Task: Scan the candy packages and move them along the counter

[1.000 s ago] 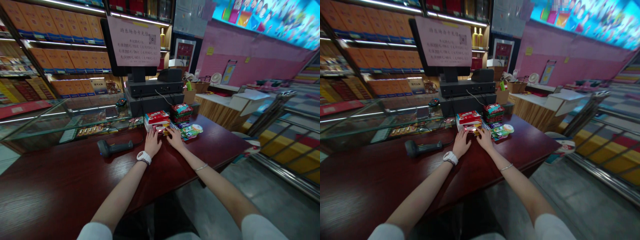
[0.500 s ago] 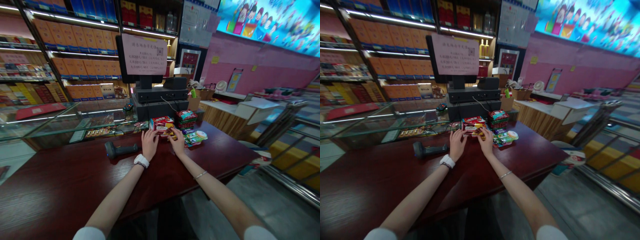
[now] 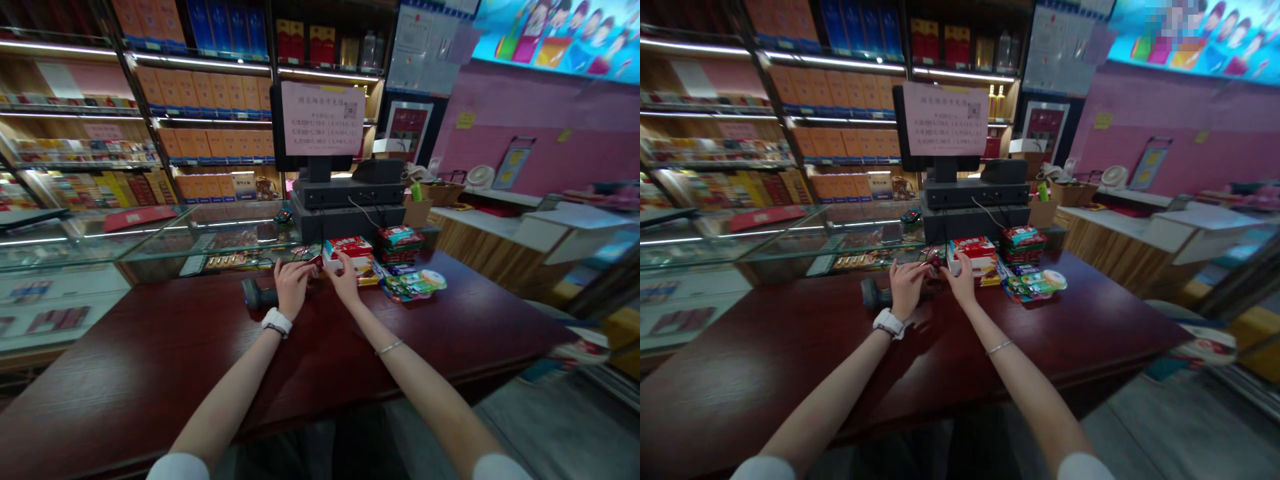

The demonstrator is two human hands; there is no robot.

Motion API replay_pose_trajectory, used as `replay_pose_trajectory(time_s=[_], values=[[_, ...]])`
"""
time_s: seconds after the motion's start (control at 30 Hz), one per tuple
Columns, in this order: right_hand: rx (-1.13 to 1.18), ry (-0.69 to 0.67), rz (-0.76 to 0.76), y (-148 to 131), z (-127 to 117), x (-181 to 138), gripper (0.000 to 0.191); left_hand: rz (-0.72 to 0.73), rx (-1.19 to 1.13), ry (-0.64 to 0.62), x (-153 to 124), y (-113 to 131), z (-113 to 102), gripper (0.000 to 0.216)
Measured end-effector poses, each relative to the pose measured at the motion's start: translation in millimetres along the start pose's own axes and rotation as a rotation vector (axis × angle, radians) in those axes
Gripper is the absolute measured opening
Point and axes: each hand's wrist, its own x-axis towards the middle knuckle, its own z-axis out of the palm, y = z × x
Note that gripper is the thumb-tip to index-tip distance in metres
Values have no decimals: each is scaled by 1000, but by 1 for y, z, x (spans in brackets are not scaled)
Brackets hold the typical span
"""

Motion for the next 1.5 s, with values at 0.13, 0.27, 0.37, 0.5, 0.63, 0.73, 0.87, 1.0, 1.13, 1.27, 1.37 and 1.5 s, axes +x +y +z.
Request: replay_pose_trajectory(time_s=[0.13,0.27,0.37,0.5,0.63,0.73,0.87,1.0,1.13,1.27,1.37,1.5], values=[[-1,-164,16,-5,23,-5,61,-136,-70,66,3,-16,-15,19],[-191,-261,-87,-17,40,-12,83,-298,-204,178,7,-33,-25,13],[-372,-289,-131,-25,45,-19,86,-409,-333,229,6,-43,-28,12],[-452,-269,-167,-27,43,-24,73,-442,-419,195,0,-48,-31,19],[-432,-251,-244,-25,30,-21,70,-326,-290,48,-5,-51,-42,23],[-417,-273,-280,-24,19,-17,68,-176,-84,-64,-7,-53,-53,53],[-396,-328,-298,-25,12,-15,66,-35,229,-178,-8,-53,-61,77],[-370,-386,-317,-25,12,-15,65,8,369,-221,-9,-49,-61,77],[-346,-413,-348,-24,11,-15,67,9,376,-219,-10,-49,-60,64],[-311,-410,-368,-22,11,-14,69,1,360,-179,-9,-52,-62,61],[-308,-390,-365,-21,13,-14,72,5,341,-178,-9,-54,-64,65],[-344,-398,-346,-20,13,-14,68,5,305,-205,-9,-58,-67,66]])
